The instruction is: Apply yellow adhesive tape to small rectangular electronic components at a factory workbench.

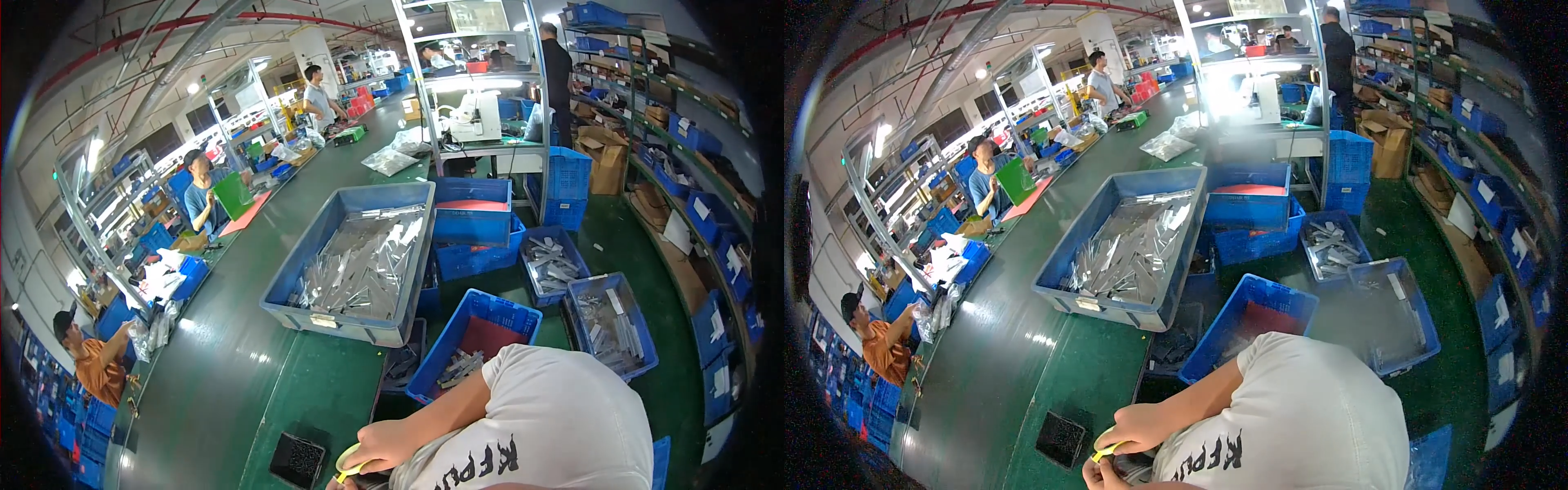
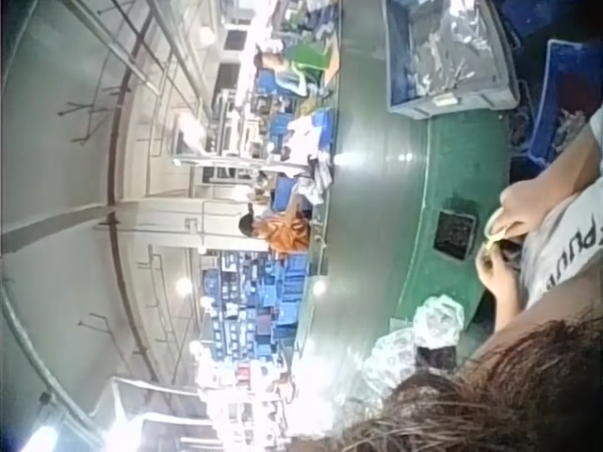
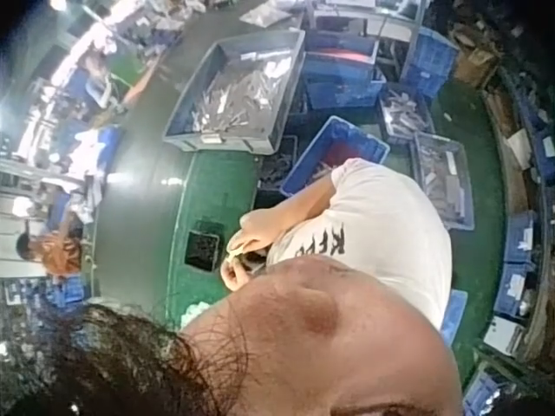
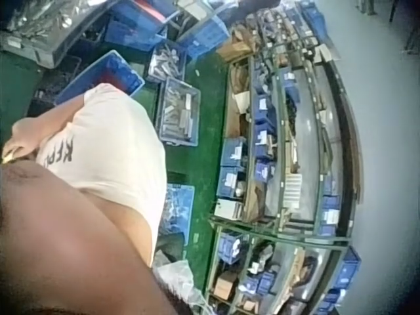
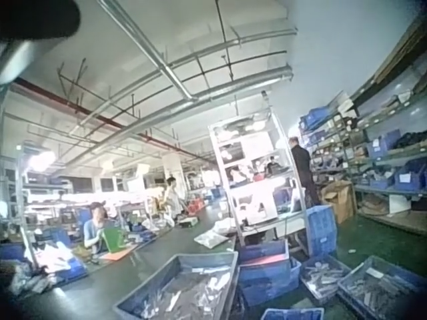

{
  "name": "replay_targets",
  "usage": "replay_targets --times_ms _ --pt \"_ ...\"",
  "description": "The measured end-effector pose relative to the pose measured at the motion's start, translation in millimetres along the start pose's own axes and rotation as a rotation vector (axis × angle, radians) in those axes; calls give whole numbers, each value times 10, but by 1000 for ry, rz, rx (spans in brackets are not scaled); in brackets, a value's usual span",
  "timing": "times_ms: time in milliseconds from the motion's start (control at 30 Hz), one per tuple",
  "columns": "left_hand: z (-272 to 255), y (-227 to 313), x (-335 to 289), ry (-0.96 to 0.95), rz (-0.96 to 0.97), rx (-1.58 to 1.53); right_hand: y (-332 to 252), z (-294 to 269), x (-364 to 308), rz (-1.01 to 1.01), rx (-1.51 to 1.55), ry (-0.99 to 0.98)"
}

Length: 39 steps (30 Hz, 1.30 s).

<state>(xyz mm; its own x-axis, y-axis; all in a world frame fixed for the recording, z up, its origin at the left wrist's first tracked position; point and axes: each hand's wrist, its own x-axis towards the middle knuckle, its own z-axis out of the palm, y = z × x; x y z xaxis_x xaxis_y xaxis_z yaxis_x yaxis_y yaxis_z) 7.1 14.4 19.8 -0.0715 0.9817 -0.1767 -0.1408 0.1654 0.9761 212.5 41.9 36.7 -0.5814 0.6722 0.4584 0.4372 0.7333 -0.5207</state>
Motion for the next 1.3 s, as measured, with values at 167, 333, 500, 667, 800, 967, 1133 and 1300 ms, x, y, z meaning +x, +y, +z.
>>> replay_targets --times_ms 167,333,500,667,800,967,1133,1300 --pt "11 -83 14 -28 76 -31 -4 90 -17 -123 -103 28" --pt "-69 -221 57 -79 85 -58 -20 126 -51 -92 -178 -23" --pt "-37 -97 -9 -77 -30 85 -39 89 -41 -83 -275 -67" --pt "-53 -317 158 -115 239 54 -5 94 -73 -118 -323 -6" --pt "-48 -295 124 -104 218 -10 -53 52 -40 -97 -307 -48" --pt "-98 -403 179 -73 240 -70 -56 61 -20 -72 -285 -84" --pt "-53 -386 157 -90 174 -140 -66 77 0 -17 -304 -148" --pt "-127 -483 197 -105 197 -51 -95 63 42 -5 -230 -108"
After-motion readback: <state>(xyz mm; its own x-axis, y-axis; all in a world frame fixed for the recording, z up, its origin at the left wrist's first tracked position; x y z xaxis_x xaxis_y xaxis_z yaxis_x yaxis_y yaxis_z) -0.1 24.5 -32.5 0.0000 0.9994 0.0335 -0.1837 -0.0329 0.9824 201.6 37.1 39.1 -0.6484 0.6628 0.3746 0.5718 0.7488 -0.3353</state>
